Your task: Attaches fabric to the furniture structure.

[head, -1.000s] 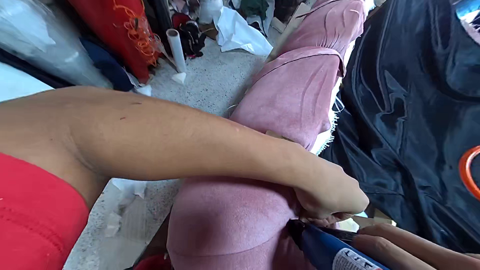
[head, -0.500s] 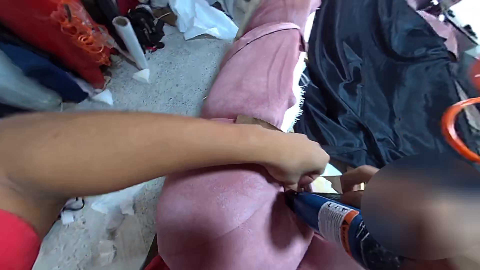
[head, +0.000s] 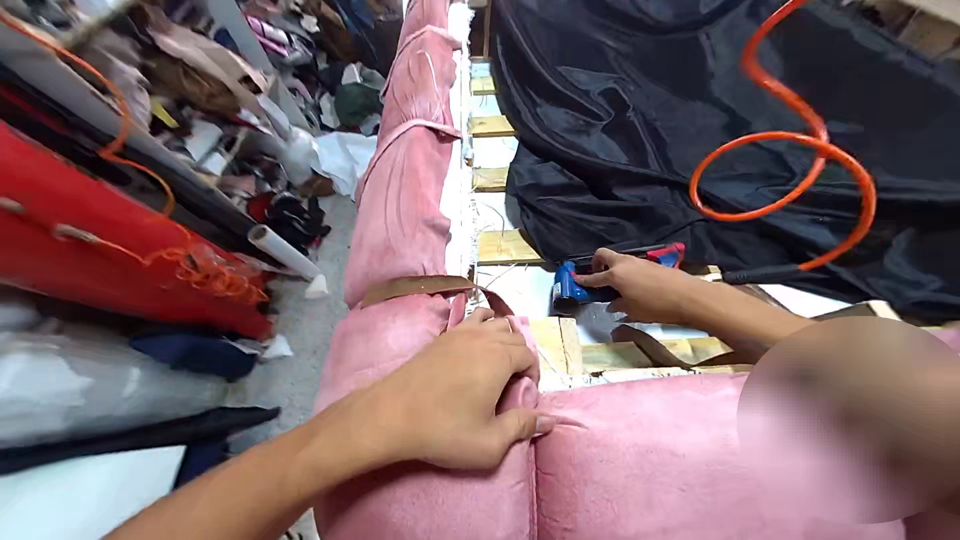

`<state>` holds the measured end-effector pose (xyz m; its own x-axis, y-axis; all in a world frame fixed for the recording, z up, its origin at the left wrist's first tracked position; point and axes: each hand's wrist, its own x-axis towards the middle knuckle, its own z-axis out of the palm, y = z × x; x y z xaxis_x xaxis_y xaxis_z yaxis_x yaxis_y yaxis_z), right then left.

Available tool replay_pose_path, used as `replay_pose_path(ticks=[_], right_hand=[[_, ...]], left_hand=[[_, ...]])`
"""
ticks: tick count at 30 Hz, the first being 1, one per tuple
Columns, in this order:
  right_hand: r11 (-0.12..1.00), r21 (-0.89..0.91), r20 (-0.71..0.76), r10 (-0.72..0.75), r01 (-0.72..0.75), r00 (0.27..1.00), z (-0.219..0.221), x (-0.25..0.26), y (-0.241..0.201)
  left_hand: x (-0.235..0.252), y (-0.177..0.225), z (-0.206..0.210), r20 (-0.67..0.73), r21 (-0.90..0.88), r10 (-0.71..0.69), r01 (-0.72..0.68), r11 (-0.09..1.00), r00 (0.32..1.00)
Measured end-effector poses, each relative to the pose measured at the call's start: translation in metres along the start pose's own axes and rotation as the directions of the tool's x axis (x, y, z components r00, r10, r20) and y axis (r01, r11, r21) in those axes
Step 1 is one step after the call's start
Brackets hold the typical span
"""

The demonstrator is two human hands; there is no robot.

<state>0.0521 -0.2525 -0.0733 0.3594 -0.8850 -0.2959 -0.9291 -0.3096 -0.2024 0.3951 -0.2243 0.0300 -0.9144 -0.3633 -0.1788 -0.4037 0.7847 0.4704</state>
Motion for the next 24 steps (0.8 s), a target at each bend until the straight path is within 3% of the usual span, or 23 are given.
replay_pose_path(ticks=[2, 4, 6, 8, 11, 15, 21, 24], right_hand=[[0.998, -0.028, -0.052, 0.048, -0.049, 0.998, -0.012, -0.012, -0.009], [0.994, 0.056, -0.142, 0.102, -0.095, 0.985, -0.041, -0.048, -0.042], [0.990, 0.138, -0.242, 0.017, 0.017, 0.970, -0.056, -0.094, -0.077], [0.982, 0.166, -0.257, -0.049, 0.094, 0.965, -0.046, -0.130, -0.104], [0.996, 0.081, -0.342, -0.016, 0.047, 0.939, -0.022, -0.143, -0.125], [0.994, 0.043, -0.283, 0.113, -0.105, 0.953, -0.024, -0.142, -0.135], [0.988, -0.024, -0.112, 0.151, -0.154, 0.982, -0.039, -0.123, -0.146], [0.986, -0.096, -0.183, 0.115, -0.134, 0.976, -0.033, -0.124, -0.151]], left_hand=[[0.000, 0.006, 0.003, -0.029, -0.004, -0.025, 0.025, 1.000, 0.999], [0.002, 0.002, 0.014, -0.242, 0.023, 0.027, -0.022, 0.999, 0.970], [0.010, -0.004, 0.021, -0.354, 0.042, 0.112, -0.104, 0.994, 0.929], [0.022, 0.000, 0.022, -0.277, 0.023, 0.157, -0.157, 0.987, 0.948], [0.037, 0.006, 0.018, -0.150, -0.016, 0.179, -0.183, 0.983, 0.972], [0.043, 0.005, 0.017, -0.112, -0.075, 0.183, -0.192, 0.978, 0.977], [0.053, 0.007, 0.017, -0.062, -0.059, 0.201, -0.204, 0.977, 0.978], [0.057, 0.009, 0.021, -0.075, -0.037, 0.229, -0.232, 0.972, 0.971]])
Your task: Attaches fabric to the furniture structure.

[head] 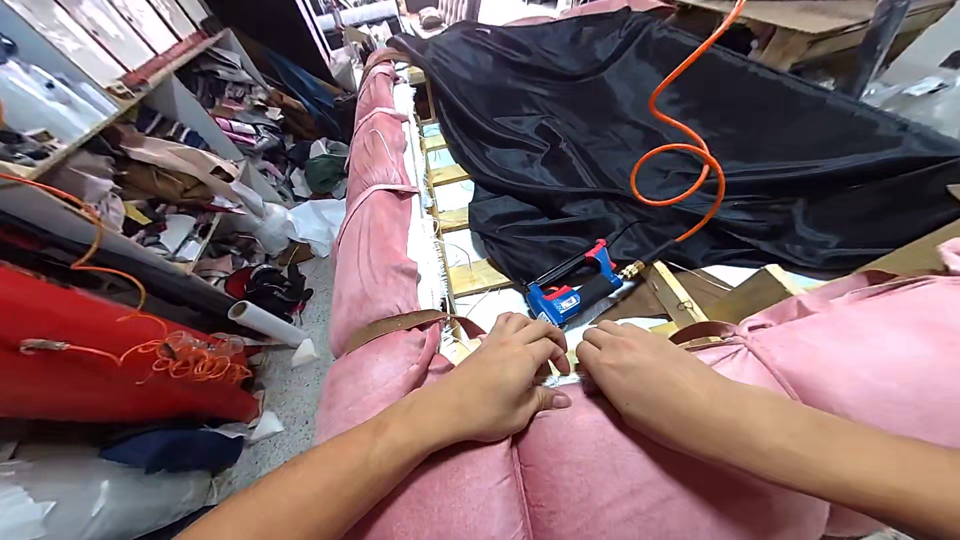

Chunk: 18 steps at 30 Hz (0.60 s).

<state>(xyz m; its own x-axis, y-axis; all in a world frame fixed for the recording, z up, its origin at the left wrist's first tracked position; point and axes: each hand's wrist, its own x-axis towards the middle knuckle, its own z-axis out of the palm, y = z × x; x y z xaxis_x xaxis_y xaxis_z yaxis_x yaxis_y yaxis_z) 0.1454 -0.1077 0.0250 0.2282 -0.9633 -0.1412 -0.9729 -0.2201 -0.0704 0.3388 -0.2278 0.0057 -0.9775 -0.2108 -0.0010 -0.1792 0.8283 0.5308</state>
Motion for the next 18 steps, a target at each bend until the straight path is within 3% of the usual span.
replay_pose_path(ticks=[5, 9, 12, 15, 18], right_hand=[[0.999, -0.043, -0.390, -0.046, 0.032, 0.920, 0.015, -0.022, 0.004], [0.996, -0.003, -0.538, -0.080, 0.093, 0.839, 0.018, -0.020, 0.020], [0.974, 0.121, -0.473, -0.111, 0.189, 0.874, 0.018, -0.011, 0.032], [0.853, 0.380, -0.292, -0.257, 0.359, 0.921, 0.005, 0.003, 0.053], [0.777, 0.472, -0.283, -0.314, 0.417, 0.906, 0.017, 0.025, 0.055]], left_hand=[[0.005, 0.007, -0.004, 0.042, -0.083, 0.009, -0.005, 0.997, 0.999], [0.004, 0.014, -0.018, 0.030, -0.047, 0.015, -0.013, 0.999, 0.999], [-0.002, 0.011, -0.017, 0.102, -0.007, -0.002, 0.003, 1.000, 0.995], [-0.007, 0.011, -0.001, -0.171, 0.115, 0.061, -0.041, 0.993, 0.983], [-0.001, 0.005, 0.007, -0.392, 0.173, 0.139, -0.075, 0.982, 0.909]])
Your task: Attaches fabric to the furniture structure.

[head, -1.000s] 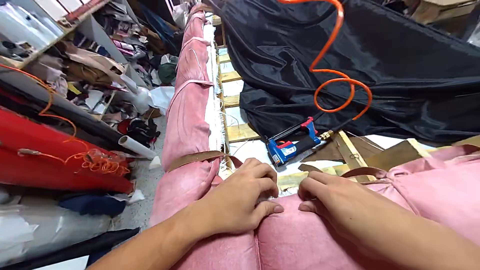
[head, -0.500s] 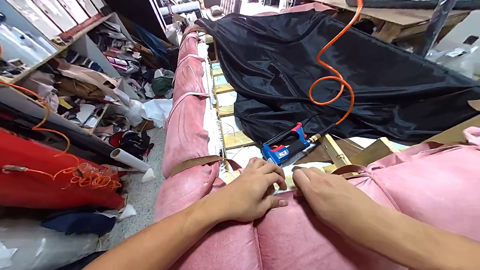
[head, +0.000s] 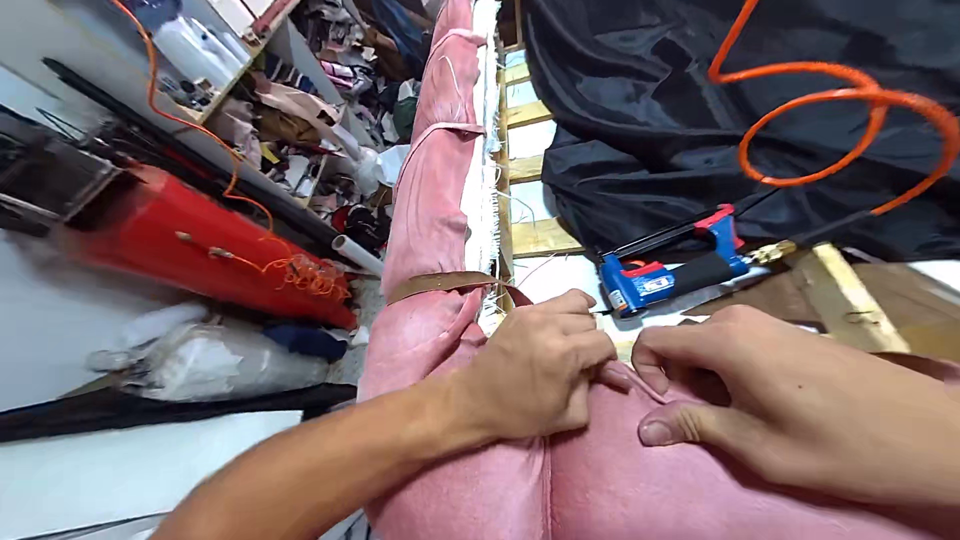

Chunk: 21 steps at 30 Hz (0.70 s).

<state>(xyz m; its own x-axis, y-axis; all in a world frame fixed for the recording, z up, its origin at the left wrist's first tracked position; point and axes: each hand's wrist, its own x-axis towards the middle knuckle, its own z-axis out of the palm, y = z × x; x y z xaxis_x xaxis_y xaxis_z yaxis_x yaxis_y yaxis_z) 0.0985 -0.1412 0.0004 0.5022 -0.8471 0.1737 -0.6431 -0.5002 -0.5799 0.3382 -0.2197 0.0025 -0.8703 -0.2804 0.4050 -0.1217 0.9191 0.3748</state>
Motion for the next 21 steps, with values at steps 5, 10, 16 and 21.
replay_pose_path(ticks=[5, 10, 16, 21], right_hand=[[0.987, -0.106, -0.062, 0.118, -0.124, 0.991, 0.018, 0.003, -0.003], [0.968, -0.243, -0.252, 0.003, -0.067, 0.968, 0.024, -0.014, -0.011], [0.913, -0.383, -0.400, -0.028, -0.139, 0.916, 0.029, -0.024, -0.020], [0.884, -0.431, -0.460, -0.040, -0.184, 0.887, 0.026, 0.000, -0.024]], left_hand=[[0.013, -0.010, 0.015, 0.001, -0.029, 0.002, -0.002, 1.000, 1.000], [0.016, -0.015, -0.007, 0.277, -0.350, -0.067, 0.166, 0.922, 0.958], [-0.002, -0.007, -0.019, 0.365, -0.254, -0.087, 0.189, 0.949, 0.927], [-0.001, -0.009, -0.005, 0.055, -0.036, -0.088, 0.090, 0.995, 0.995]])
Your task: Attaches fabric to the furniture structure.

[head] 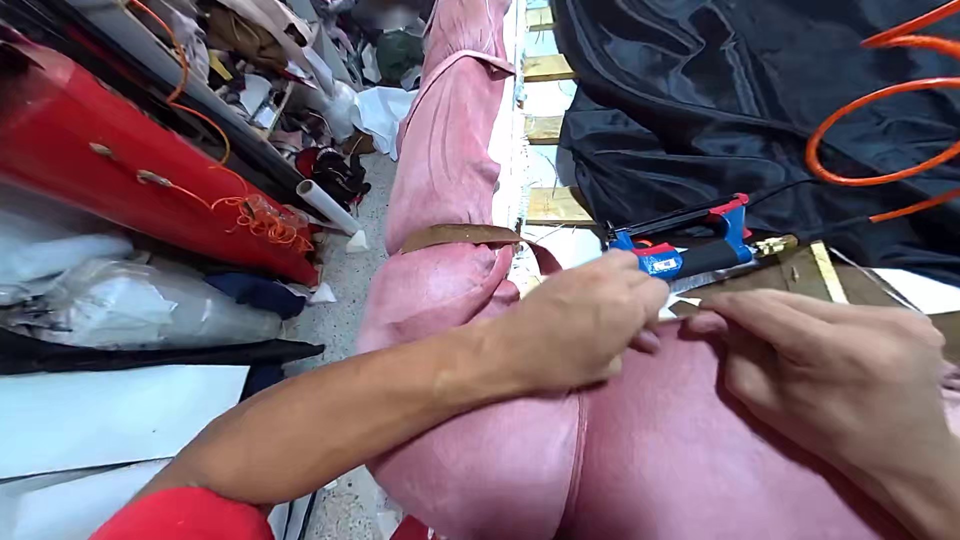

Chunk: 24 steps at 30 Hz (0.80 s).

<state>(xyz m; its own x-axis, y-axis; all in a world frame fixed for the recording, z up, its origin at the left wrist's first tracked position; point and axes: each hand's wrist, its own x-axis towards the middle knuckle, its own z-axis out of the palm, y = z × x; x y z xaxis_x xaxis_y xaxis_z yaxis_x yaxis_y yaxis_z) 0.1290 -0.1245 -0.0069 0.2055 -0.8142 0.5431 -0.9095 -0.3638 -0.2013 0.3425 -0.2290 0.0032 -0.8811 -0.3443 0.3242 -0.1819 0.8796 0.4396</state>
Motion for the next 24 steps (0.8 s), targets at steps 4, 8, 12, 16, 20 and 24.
replay_pose_path(ticks=[4, 8, 12, 16, 20, 24], right_hand=[[0.999, -0.033, -0.012, -0.013, 0.012, 1.000, -0.004, 0.002, -0.005], [1.000, 0.011, 0.025, 0.003, -0.003, 1.000, 0.000, -0.002, -0.005], [0.997, 0.054, 0.102, 0.054, -0.059, 0.993, -0.009, 0.007, -0.025], [0.944, 0.197, 0.474, 0.144, -0.263, 0.869, -0.028, 0.035, -0.036], [0.957, 0.039, 0.844, 0.122, -0.288, 0.522, -0.019, 0.062, -0.049], [0.950, 0.174, 0.771, 0.031, -0.258, 0.636, -0.007, 0.060, -0.040]], left_hand=[[-0.019, -0.017, -0.058, -0.185, 0.059, -0.143, 0.157, 0.986, 0.972], [-0.060, -0.009, -0.044, 0.134, 0.170, -0.026, 0.003, 0.985, 0.991], [-0.065, 0.008, -0.041, 0.257, 0.255, -0.083, 0.015, 0.967, 0.963], [-0.057, 0.011, -0.053, 0.381, 0.325, -0.240, 0.114, 0.939, 0.893], [-0.048, -0.003, -0.053, 0.419, 0.233, -0.215, 0.124, 0.964, 0.882], [-0.047, 0.005, -0.051, 0.398, 0.190, -0.255, 0.193, 0.963, 0.881]])
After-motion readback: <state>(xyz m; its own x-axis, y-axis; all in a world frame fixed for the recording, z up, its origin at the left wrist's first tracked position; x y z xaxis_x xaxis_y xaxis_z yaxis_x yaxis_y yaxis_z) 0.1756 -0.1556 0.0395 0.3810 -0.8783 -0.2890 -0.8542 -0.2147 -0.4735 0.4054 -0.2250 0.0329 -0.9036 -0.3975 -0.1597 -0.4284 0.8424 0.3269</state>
